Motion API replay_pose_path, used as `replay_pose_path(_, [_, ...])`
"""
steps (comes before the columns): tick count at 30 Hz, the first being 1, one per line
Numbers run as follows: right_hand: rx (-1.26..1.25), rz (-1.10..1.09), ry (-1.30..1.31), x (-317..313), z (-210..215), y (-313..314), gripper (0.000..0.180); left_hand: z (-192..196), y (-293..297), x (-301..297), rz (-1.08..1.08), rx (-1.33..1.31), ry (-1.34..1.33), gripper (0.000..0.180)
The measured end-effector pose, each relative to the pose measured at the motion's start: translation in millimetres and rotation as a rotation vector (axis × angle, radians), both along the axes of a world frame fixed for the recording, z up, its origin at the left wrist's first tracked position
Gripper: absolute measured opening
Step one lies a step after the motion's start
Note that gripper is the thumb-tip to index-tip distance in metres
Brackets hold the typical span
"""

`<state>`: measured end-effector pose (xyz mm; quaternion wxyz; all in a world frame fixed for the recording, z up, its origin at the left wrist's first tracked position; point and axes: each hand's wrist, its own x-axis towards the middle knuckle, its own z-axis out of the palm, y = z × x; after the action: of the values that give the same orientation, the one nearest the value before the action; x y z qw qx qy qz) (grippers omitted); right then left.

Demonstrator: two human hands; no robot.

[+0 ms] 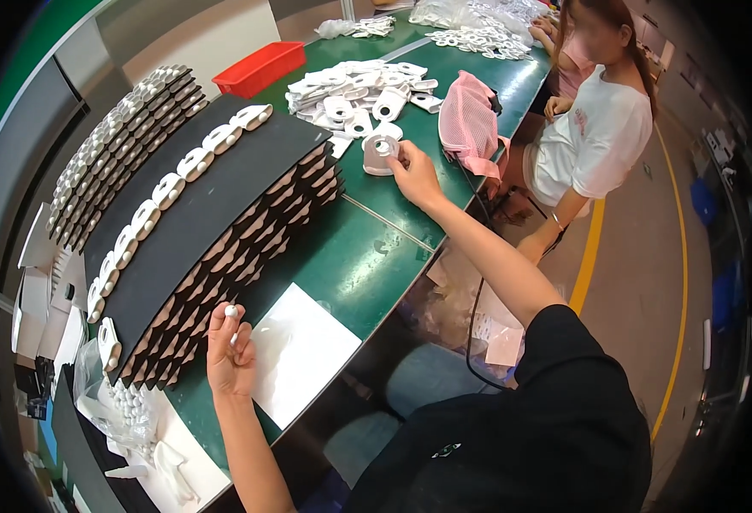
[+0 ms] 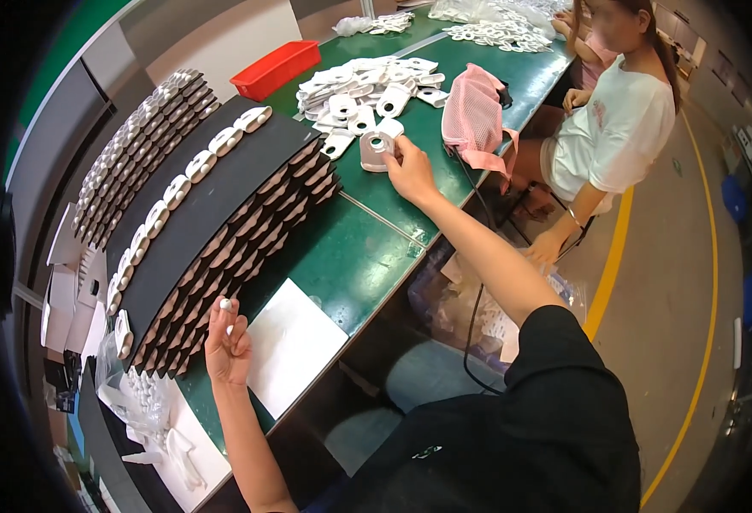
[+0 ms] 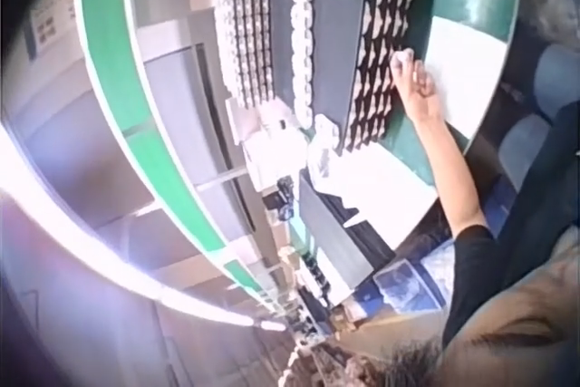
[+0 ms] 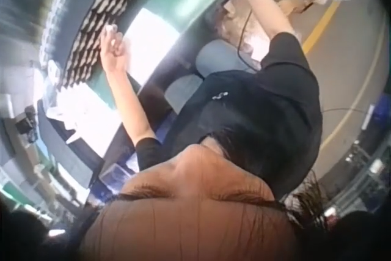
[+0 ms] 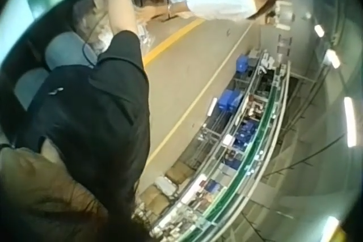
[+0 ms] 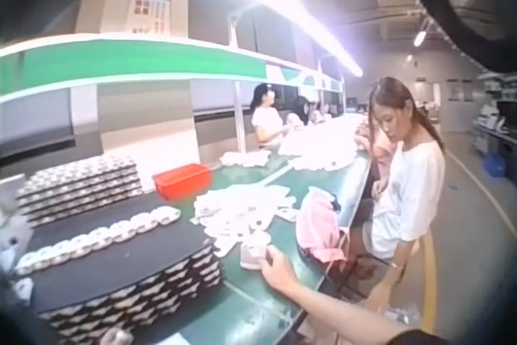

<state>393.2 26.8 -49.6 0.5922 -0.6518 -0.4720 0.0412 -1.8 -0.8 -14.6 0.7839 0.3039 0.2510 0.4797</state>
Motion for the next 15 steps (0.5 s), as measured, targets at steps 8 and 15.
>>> replay_pose_path(8, [0.0,-0.002,0.006,4,-4,4,0.018,-1,1,1,-0.014,0.003,-0.007,0.028])
replay_pose_path(15, [0.021,-0.035,-0.037,12,-4,5,0.017,2,1,6,0.016,0.004,0.031,0.027])
